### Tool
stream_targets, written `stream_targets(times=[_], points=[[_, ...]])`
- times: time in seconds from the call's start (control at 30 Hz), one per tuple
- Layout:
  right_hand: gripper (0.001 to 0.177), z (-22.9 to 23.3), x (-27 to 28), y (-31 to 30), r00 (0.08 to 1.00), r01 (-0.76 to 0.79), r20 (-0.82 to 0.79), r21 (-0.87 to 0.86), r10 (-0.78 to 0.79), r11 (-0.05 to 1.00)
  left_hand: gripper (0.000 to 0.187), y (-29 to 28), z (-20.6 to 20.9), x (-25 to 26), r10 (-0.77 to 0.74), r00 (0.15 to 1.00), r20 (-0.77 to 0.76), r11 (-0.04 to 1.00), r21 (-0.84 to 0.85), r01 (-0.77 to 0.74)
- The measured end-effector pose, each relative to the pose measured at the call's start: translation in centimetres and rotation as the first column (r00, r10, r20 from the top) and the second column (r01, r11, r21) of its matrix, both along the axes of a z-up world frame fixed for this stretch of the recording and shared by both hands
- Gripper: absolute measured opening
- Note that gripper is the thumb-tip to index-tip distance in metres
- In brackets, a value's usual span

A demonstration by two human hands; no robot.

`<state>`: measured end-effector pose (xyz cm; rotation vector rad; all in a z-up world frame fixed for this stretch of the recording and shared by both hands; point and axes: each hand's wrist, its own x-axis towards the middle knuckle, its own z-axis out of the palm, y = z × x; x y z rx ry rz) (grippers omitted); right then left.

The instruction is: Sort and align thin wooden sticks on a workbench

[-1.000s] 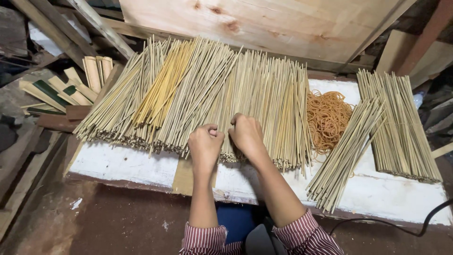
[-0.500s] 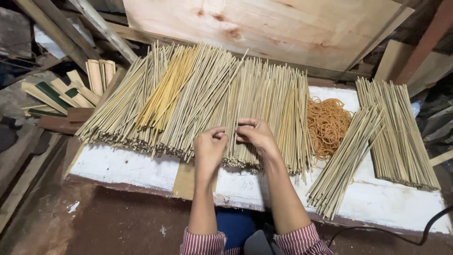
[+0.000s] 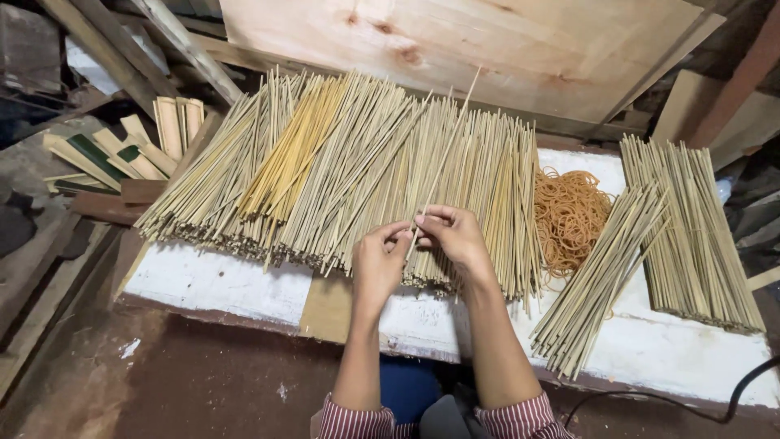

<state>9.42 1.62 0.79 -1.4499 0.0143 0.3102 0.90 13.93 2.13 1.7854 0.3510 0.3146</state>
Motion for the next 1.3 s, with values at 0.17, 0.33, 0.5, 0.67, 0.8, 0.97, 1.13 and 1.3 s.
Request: stream_targets(times=[0.17,0.33,0.5,0.67,0.8,0.97,1.13,1.3], points=[[0.032,-1.1,-0.1,-0.9,1.0,0.021,-0.016,0.092,-0.02,0.996,0.028,-0.7,0.0,0.0,-0.076,0.996,0.041,0.996,0.057,0.073],[0.037,-0.4,-2.7,-6.4,0.985,0.163,0.036,0.077,-0.166,0.984,0.029,-5.3,0.1,0.1,-0.165,0.986,0.003,0.986,0.002,0.165],[0.056,-4.6,-5.5,-17.4,0.898,0.421,0.154,-0.022,-0.413,0.907,0.026,-14.3,-2.0,-1.0,-0.42,0.903,0.09,0.906,-0.026,0.423],[0.042,-11.8,-4.8,-25.9,0.831,0.549,0.247,-0.504,-0.498,0.667,0.012,-21.1,-6.2,0.0,-0.568,0.822,0.036,0.812,0.192,0.552],[0.036,-8.3,-6.1,-24.9,0.844,0.477,0.247,-0.75,-0.476,0.457,0.027,-21.9,-4.1,-0.6,-0.61,0.764,-0.211,0.708,0.288,0.645],[0.032,-7.4,-5.3,-21.0,0.789,0.612,0.544,-0.648,-0.286,0.455,0.012,-17.8,-4.7,-0.5,-0.449,0.883,0.138,0.828,0.435,0.353],[0.02,-2.8,-3.7,-10.6,0.834,0.441,0.541,-0.535,-0.109,0.72,0.008,-7.4,-3.7,0.6,-0.027,0.975,0.221,0.902,0.426,-0.071],[0.021,-1.5,-1.0,-0.5,0.925,0.107,0.325,-0.719,0.196,0.687,0.02,-0.1,-5.5,1.3,0.283,0.957,0.059,0.777,0.571,-0.265]])
